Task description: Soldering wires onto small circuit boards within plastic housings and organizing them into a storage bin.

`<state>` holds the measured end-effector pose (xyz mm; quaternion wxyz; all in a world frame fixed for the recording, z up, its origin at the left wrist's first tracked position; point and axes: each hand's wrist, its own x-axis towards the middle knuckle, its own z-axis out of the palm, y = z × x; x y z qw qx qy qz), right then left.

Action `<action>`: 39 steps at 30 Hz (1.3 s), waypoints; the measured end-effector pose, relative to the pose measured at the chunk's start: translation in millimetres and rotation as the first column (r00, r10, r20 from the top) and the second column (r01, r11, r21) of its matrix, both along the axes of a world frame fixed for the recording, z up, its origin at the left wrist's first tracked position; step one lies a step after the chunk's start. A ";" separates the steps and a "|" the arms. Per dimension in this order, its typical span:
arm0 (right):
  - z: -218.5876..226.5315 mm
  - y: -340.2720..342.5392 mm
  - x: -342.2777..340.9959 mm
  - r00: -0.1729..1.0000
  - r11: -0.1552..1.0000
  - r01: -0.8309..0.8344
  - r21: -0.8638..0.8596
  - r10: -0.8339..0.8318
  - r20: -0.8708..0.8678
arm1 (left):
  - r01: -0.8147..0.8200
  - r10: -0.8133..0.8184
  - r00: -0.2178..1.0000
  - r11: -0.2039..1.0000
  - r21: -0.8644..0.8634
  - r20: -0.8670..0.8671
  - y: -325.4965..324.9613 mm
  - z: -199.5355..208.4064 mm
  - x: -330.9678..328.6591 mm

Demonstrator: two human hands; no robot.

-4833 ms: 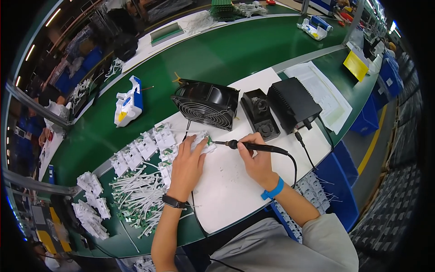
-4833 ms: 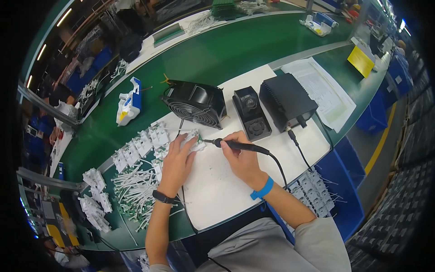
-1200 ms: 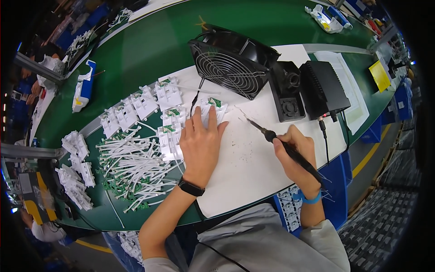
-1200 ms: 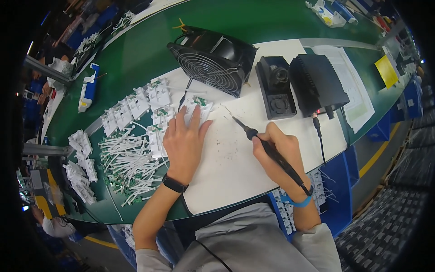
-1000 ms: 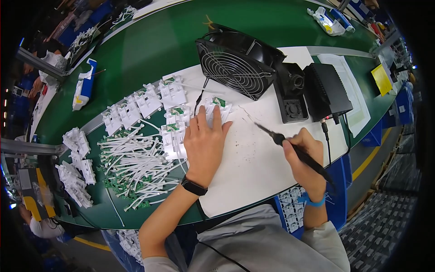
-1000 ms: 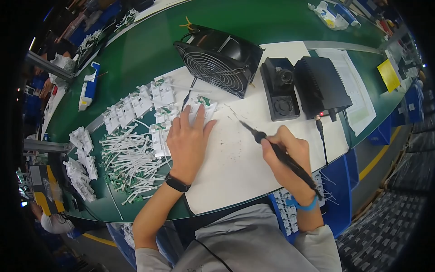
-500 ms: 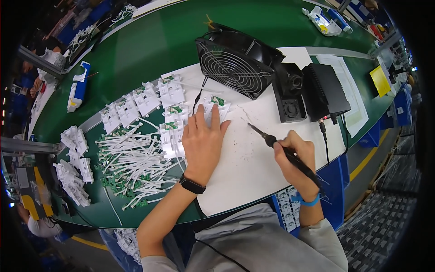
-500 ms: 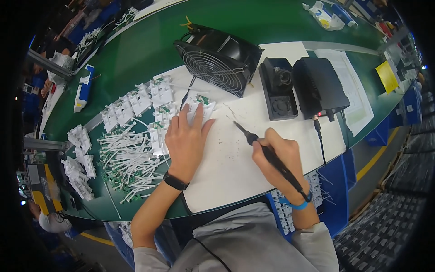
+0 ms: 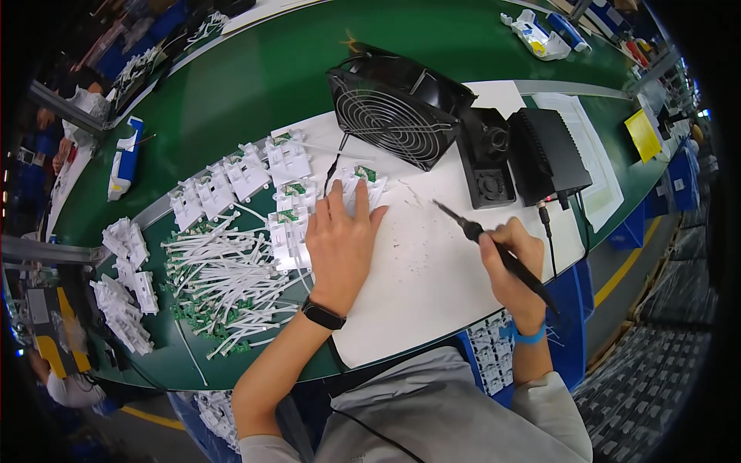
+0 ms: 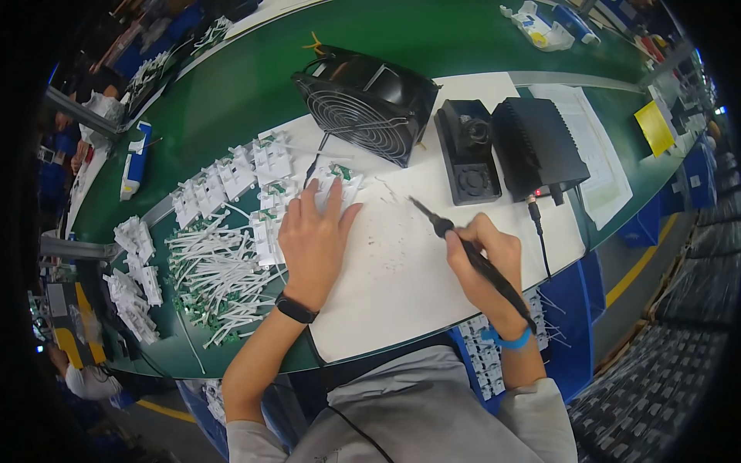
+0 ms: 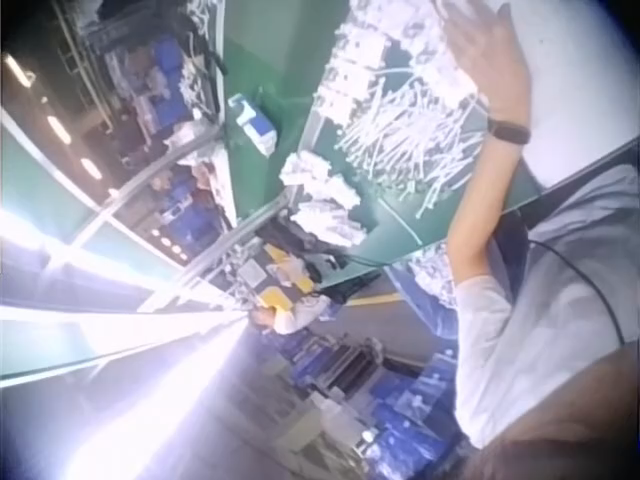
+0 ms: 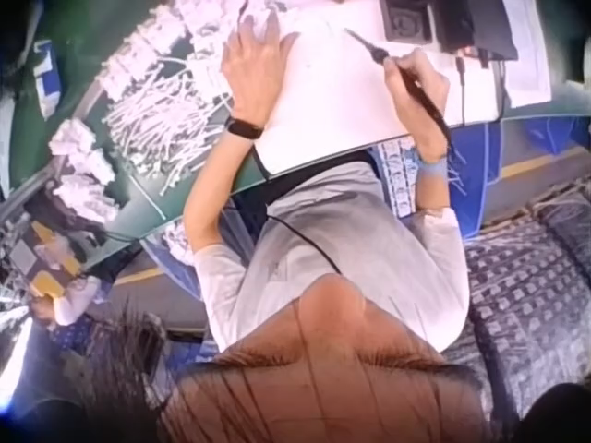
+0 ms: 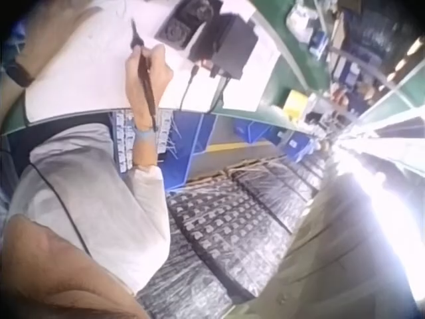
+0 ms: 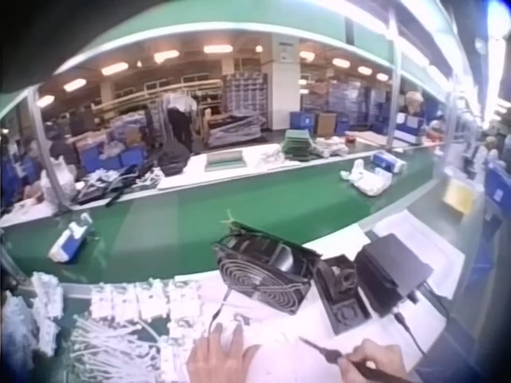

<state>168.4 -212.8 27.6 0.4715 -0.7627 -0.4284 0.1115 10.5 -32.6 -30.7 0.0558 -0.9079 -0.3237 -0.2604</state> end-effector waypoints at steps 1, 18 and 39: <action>-5.9 4.8 0.9 1.000 0.999 0.012 0.031 -0.012 0.017 | 0.005 -0.005 1.000 1.000 -0.001 0.004 -0.7 1.4 1.0; 10.2 -10.7 6.7 0.997 0.991 0.072 -0.115 -0.075 -0.025 | -0.019 0.019 1.000 1.000 -0.021 0.001 -1.7 3.6 -0.1; 3.0 -9.2 1.2 0.996 0.996 0.089 -0.018 -0.089 -0.025 | 0.000 0.002 0.999 0.999 -0.034 0.042 -0.3 1.8 -1.4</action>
